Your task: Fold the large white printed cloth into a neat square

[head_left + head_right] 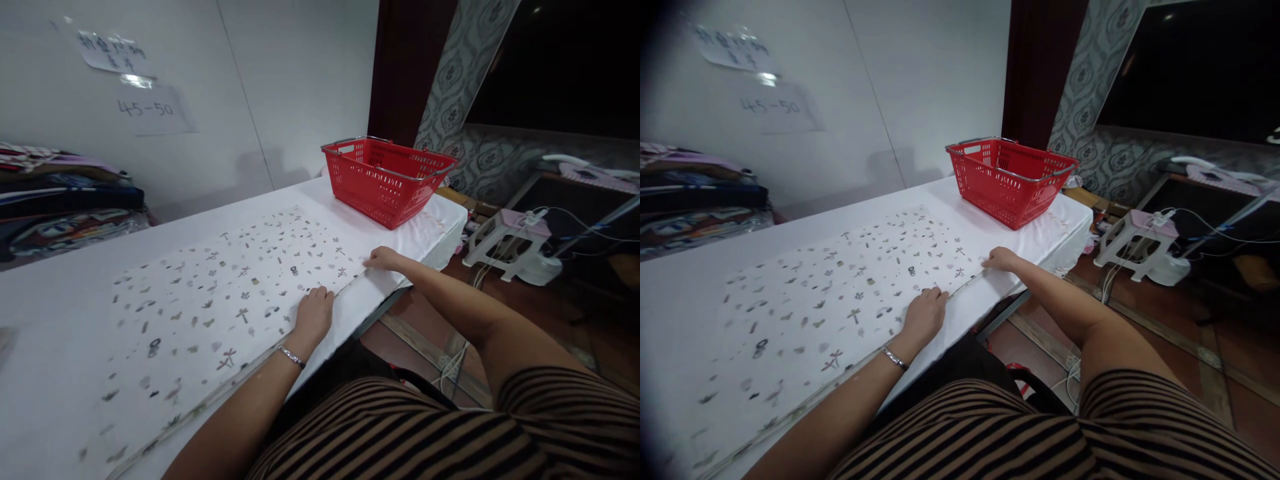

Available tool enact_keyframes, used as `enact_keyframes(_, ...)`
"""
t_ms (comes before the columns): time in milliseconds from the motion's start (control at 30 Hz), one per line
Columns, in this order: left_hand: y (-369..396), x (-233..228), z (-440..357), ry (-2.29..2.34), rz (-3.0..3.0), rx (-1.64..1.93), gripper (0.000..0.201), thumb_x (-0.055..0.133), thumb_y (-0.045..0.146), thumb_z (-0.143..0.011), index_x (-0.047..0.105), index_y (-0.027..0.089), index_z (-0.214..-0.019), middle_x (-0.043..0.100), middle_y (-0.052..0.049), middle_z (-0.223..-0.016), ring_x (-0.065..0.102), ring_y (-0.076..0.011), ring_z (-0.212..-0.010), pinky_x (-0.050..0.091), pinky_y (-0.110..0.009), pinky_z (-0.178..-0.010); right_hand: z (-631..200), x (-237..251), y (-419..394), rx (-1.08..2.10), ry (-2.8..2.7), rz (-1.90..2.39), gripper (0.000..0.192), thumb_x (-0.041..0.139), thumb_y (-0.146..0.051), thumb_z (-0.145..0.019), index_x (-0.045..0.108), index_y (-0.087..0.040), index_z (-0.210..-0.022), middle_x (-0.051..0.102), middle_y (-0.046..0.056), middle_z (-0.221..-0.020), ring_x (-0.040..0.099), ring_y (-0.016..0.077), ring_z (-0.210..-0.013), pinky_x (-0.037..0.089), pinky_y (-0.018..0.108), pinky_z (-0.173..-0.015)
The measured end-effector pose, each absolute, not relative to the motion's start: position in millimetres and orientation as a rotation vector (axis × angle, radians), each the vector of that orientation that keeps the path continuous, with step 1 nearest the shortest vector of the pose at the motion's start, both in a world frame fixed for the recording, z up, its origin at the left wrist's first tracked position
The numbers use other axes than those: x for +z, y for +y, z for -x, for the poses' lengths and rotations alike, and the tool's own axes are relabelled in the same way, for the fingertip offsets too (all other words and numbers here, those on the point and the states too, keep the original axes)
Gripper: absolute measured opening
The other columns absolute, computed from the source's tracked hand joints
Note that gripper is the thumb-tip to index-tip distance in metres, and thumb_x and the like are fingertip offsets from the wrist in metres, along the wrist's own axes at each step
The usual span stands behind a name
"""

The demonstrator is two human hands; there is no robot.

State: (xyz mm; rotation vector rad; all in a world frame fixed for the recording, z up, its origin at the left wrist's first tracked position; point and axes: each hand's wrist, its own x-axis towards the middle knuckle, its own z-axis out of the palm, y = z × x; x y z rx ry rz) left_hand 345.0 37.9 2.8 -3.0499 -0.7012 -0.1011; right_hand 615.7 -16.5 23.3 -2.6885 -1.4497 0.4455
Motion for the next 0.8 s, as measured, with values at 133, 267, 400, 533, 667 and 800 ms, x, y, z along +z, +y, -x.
enact_keyframes(133,37.9,3.5,-345.3,-0.724,3.064,-0.085,0.03,0.036,0.011,-0.09,0.056,0.018,-0.11,0.056,-0.01,-0.106,0.049,-0.0224,-0.102,0.041,-0.035,-0.081,-609.7,25.6,-12.3,0.445,-1.476,2.71,0.026,0.063,-0.037,-0.079,0.074,-0.016,-0.091,0.072,0.007,-0.089,0.065,0.0188,-0.082,0.042,0.022,-0.065)
enact_keyframes(267,38.1,3.3,-344.8,-0.699,3.07,-0.1,0.028,0.038,0.011,-0.089,0.056,0.017,-0.111,0.056,-0.01,-0.105,0.049,-0.0232,-0.102,0.042,-0.035,-0.081,-609.9,27.6,-10.9,0.422,-1.475,2.724,0.024,0.061,-0.032,-0.081,0.074,-0.016,-0.093,0.072,0.007,-0.09,0.065,0.0176,-0.083,0.042,0.02,-0.063)
enact_keyframes(400,37.8,2.8,-344.2,-0.689,3.063,-0.122,0.028,0.038,0.01,-0.089,0.056,0.017,-0.111,0.056,-0.01,-0.105,0.049,-0.0232,-0.1,0.042,-0.035,-0.08,-612.5,26.5,-13.2,0.417,-1.471,2.751,0.026,0.059,-0.034,-0.082,0.074,-0.016,-0.094,0.073,0.006,-0.086,0.065,0.0171,-0.081,0.043,0.02,-0.063)
enact_keyframes(533,37.7,2.1,-344.3,-0.689,3.07,-0.127,0.028,0.038,0.011,-0.09,0.055,0.017,-0.112,0.055,-0.01,-0.107,0.048,-0.0229,-0.101,0.042,-0.036,-0.081,-611.3,25.7,-14.2,0.423,-1.492,2.778,0.029,0.059,-0.037,-0.083,0.074,-0.015,-0.094,0.073,0.008,-0.09,0.066,0.019,-0.084,0.045,0.021,-0.066)
enact_keyframes(667,37.9,1.3,-344.2,-0.684,3.077,-0.134,0.028,0.039,0.01,-0.089,0.055,0.017,-0.11,0.055,-0.01,-0.107,0.048,-0.0227,-0.101,0.041,-0.035,-0.081,-608.1,25.6,-9.8,0.424,-1.507,2.814,0.031,0.059,-0.036,-0.082,0.074,-0.011,-0.094,0.072,0.014,-0.096,0.066,0.0243,-0.088,0.047,0.025,-0.068)
enact_keyframes(800,37.1,2.5,-343.7,-0.673,3.064,-0.136,0.026,0.038,0.009,-0.089,0.056,0.017,-0.107,0.055,-0.009,-0.105,0.048,-0.022,-0.1,0.042,-0.033,-0.078,-605.9,23.5,-4.1,0.422,-1.494,2.83,0.028,0.06,-0.031,-0.079,0.074,-0.007,-0.084,0.072,0.018,-0.087,0.067,0.0276,-0.083,0.047,0.027,-0.064)
